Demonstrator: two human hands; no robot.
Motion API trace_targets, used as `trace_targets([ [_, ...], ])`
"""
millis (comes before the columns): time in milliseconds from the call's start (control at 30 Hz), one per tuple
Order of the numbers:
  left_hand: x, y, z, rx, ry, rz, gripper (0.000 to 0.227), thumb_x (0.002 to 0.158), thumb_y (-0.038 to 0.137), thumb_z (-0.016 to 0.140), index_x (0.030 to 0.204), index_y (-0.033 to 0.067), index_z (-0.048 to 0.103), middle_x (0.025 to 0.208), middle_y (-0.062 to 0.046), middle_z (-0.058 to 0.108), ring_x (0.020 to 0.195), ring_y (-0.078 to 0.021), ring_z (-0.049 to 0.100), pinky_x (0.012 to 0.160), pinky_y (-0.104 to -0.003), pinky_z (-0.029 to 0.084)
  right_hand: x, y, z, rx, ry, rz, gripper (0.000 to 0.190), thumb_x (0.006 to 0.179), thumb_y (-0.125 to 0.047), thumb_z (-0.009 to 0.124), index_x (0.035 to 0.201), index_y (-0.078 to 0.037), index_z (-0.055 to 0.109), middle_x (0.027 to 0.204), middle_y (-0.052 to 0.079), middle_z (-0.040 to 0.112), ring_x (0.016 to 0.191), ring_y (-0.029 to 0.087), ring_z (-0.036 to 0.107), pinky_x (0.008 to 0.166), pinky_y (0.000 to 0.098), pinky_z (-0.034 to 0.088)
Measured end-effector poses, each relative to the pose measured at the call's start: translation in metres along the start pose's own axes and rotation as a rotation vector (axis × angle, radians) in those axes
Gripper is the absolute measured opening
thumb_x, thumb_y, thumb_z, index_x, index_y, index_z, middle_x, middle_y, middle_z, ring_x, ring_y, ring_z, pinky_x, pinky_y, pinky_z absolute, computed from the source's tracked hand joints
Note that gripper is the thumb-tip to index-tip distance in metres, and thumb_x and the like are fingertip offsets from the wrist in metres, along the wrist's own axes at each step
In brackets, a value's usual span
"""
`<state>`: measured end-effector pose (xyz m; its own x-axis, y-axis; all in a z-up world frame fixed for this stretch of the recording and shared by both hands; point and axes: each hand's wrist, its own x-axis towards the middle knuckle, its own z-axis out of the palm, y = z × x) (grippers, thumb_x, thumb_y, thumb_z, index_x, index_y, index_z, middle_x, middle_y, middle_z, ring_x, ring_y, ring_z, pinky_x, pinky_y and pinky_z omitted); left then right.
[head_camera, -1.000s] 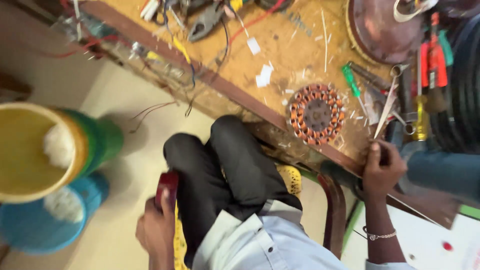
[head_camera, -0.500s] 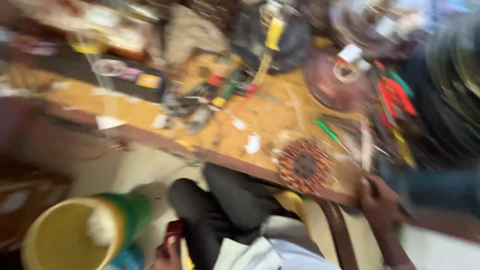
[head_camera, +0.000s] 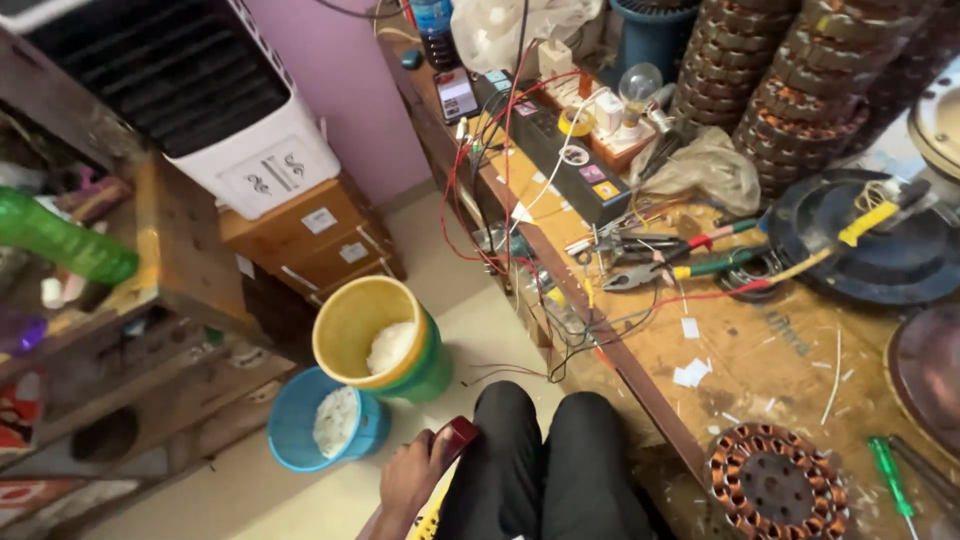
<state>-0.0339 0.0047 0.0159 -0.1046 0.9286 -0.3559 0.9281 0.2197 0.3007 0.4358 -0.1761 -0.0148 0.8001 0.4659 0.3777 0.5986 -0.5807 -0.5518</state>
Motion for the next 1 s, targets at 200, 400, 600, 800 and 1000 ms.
trace_targets([
  [200, 0.014, -0.020, 0.025, 0.017, 0.005, 0.031, 0.059, 0.096, 0.064, 0.037, 0.116, 0.0196, 0.070, 0.103, -0.023, 0.073, 0.105, -0.0434, 0.067, 0.094, -0.055, 0.051, -0.015, 0.020, 0.012, 0.109, -0.076, -0.051, 0.015, 0.107, -0.018, 0.070, 0.113, -0.004, 0.073, 0.104, 0.016, 0.074, 0.090, 0.027, 0.072, 0.086, 0.0352, 0.056],
  [400, 0.017, -0.010, 0.031, 0.007, 0.039, -0.022, 0.065, 0.096, 0.067, 0.035, 0.117, 0.0174, 0.071, 0.113, -0.022, 0.074, 0.112, -0.0424, 0.067, 0.101, -0.053, 0.049, 0.029, 0.026, 0.017, 0.169, -0.102, -0.095, 0.014, 0.108, -0.018, 0.071, 0.113, -0.004, 0.074, 0.105, 0.015, 0.074, 0.092, 0.028, 0.072, 0.087, 0.0365, 0.056],
  [600, 0.008, 0.026, 0.020, -0.020, 0.034, -0.174, 0.081, 0.083, 0.085, 0.042, 0.112, 0.0170, 0.076, 0.113, -0.021, 0.073, 0.114, -0.0404, 0.068, 0.101, -0.050, 0.053, 0.116, -0.006, 0.026, 0.232, -0.017, -0.275, 0.014, 0.109, -0.018, 0.072, 0.113, -0.005, 0.074, 0.106, 0.015, 0.074, 0.094, 0.029, 0.072, 0.088, 0.0377, 0.056],
  [800, 0.023, 0.006, 0.015, 0.018, 0.118, 0.059, 0.077, 0.082, 0.084, 0.044, 0.105, 0.0168, 0.076, 0.090, -0.023, 0.074, 0.089, -0.0430, 0.073, 0.081, -0.054, 0.057, 0.029, 0.006, -0.048, 0.022, -0.031, -0.265, 0.013, 0.110, -0.018, 0.073, 0.113, -0.005, 0.074, 0.108, 0.015, 0.074, 0.096, 0.031, 0.072, 0.090, 0.0390, 0.056],
  [1000, 0.004, -0.015, 0.016, -0.081, 0.252, 0.302, 0.044, 0.103, 0.047, 0.056, 0.110, 0.0067, 0.073, 0.093, -0.024, 0.071, 0.086, -0.0473, 0.067, 0.075, -0.057, 0.051, -0.050, 0.029, -0.146, -0.194, -0.060, -0.291, 0.008, 0.110, -0.011, 0.074, 0.111, -0.003, 0.073, 0.110, 0.016, 0.073, 0.099, 0.032, 0.072, 0.093, 0.0398, 0.056],
])
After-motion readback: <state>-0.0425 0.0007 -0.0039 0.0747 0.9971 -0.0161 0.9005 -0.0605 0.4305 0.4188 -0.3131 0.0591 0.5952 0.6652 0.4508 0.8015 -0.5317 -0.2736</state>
